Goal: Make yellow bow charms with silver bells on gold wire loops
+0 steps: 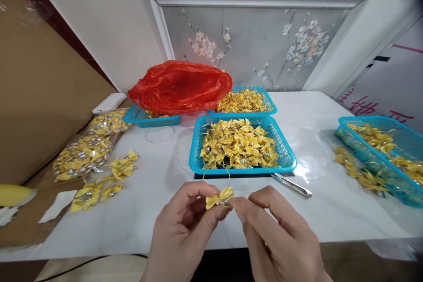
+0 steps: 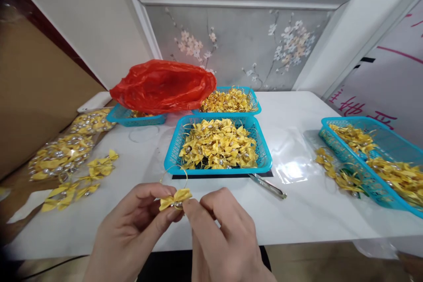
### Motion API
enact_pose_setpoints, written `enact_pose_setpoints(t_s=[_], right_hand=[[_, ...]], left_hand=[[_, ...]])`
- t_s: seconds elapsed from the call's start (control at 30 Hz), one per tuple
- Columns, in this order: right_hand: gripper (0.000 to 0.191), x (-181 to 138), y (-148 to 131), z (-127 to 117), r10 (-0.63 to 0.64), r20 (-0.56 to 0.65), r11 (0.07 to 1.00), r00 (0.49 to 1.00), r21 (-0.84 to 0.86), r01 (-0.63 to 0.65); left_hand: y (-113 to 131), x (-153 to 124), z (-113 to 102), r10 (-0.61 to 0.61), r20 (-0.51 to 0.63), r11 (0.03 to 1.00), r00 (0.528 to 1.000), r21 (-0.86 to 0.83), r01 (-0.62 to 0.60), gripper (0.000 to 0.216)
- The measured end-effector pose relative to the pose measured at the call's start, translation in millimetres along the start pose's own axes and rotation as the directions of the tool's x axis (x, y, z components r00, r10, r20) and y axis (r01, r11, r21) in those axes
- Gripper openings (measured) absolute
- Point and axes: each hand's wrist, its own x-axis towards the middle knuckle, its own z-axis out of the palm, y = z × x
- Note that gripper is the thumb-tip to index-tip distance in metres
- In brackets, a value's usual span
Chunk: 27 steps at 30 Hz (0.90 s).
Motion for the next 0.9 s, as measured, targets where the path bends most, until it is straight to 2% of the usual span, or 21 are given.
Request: enact_pose_setpoints(t_s=[0.13,0.3,0.43,0.53,0.67,0.9], right_hand=[[0.031,1,-1,-4,-0.020,0.016,1.000,1.000,-0.019,0.020],[0.032,3,-1,-8,-0.041,0.022,0.999,0.999,-0.012,0.041],[0.032,6,-1,-13,-0.093,0.080,0.995,0.992,-0.026,0.096],[0.031,6,-2,-15,-0.086,0.070,0.995,0.994,-0.036,0.088],[0.030,7,-4,-15,-0.047,0.036,0.998,0.998,-0.040,0.049],[0.028,11,-2,-20,-0.108,0.111,0.989,0.988,-0.085,0.118]], left_hand=[[3,-3,1,0.028,-0.011,0.999,1.000,0.019,-0.028,0.019],[5,-4,6,0.006,-0.030,1.000,1.000,-0.028,-0.006,0.018],[6,-5,10,-0.011,-0.061,0.999,0.998,-0.043,0.008,0.017],[8,-6,13,-0.076,-0.081,0.994,0.994,-0.085,0.069,0.015],[10,-4,13,-0.184,-0.018,0.968,0.983,-0.177,0.178,0.015],[10,-3,12,-0.212,-0.029,0.965,0.977,-0.166,0.204,0.018]])
